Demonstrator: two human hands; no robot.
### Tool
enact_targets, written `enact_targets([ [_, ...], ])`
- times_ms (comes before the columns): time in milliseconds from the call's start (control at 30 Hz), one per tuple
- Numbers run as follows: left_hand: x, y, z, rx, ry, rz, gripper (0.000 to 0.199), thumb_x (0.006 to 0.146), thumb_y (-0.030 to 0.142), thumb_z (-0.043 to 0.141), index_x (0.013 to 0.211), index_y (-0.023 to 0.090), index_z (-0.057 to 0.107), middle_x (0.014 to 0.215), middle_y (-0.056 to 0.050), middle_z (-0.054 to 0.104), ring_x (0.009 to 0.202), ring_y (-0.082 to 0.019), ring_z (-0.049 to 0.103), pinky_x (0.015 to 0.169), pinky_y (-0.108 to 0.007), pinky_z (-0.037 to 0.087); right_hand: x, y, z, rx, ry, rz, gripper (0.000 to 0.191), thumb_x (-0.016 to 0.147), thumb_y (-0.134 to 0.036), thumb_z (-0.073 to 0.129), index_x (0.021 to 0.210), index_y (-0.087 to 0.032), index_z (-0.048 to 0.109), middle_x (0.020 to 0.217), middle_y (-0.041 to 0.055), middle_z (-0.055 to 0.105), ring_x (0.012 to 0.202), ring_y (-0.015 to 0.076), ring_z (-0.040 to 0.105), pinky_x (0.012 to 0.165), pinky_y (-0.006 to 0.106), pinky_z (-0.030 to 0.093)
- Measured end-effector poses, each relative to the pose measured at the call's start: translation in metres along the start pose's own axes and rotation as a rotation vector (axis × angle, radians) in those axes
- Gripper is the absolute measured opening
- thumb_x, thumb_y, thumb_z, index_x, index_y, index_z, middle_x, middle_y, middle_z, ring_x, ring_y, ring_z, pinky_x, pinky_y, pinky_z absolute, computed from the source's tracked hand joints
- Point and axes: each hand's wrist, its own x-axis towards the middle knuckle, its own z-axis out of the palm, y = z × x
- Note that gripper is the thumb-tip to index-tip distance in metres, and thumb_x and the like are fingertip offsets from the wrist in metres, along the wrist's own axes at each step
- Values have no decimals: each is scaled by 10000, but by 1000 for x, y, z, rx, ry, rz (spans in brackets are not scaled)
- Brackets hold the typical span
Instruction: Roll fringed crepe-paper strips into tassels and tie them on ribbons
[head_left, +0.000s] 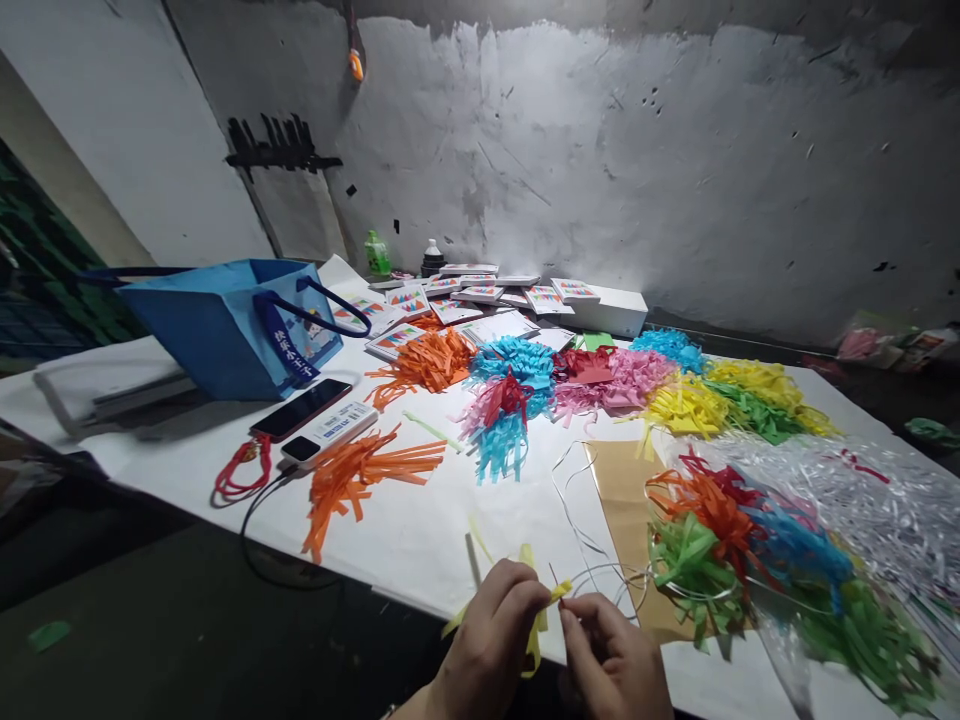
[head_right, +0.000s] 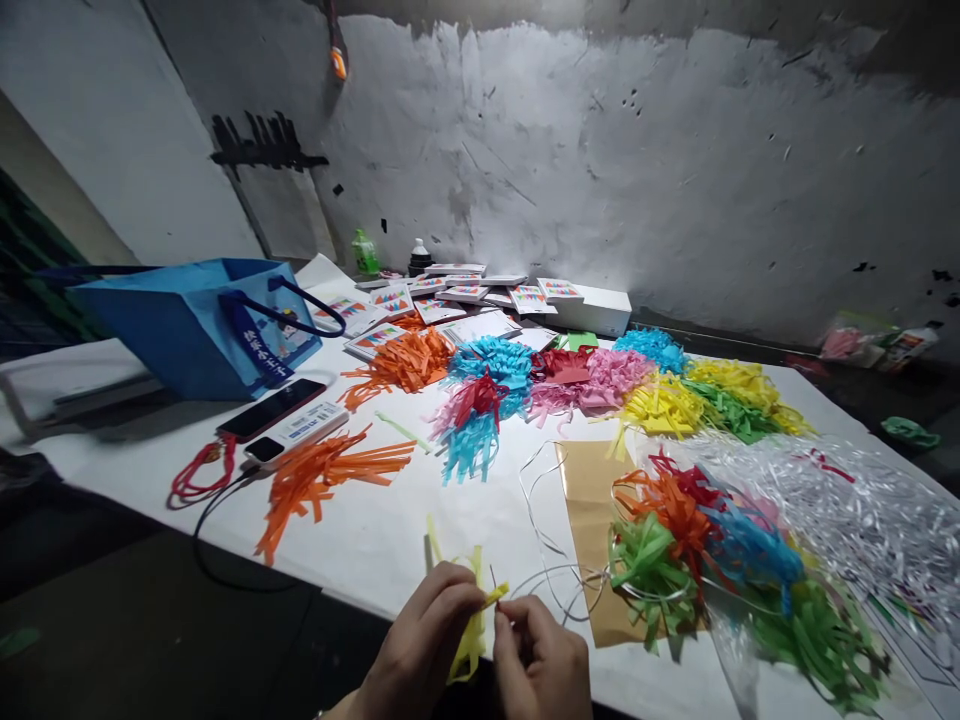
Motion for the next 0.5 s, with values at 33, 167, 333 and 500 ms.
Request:
enact_targets([
  [33,-1,0,1,9,-4,25,140,1010,110,452,989,204,553,879,-44,552,800,-160,564,738,-236,510,2,-2,-1,141,-46,121,448,866,-623,594,897,-182,666,471,-51,517,352,83,442,375,189,289],
  [167,-6,-6,3,-1,-7,77,154,1036,166,426,966,185,562,852,-45,540,776,-163,536,702,-245,491,9,-14,-5,464,-167,351,719,712,-715,727,1133,-147,594,564,-32,628,308,64,472,355,162,314],
  [333,-6,-10,1,-23,10,60,165,1045,180,418,967,183,563,848,-43,542,761,-156,521,684,-232,472,4,-16,-6,445,-183,348,729,710,-747,709,1084,-131,601,570,-17,636,333,61,509,377,154,331],
  [500,-5,-8,0,-19,-14,64,159,1047,179,411,978,180,554,859,-46,535,768,-155,518,693,-233,470,-3,-12,-6,275,-105,228,691,815,-712,623,1218,-156,550,584,-30,618,361,60,490,397,163,345],
])
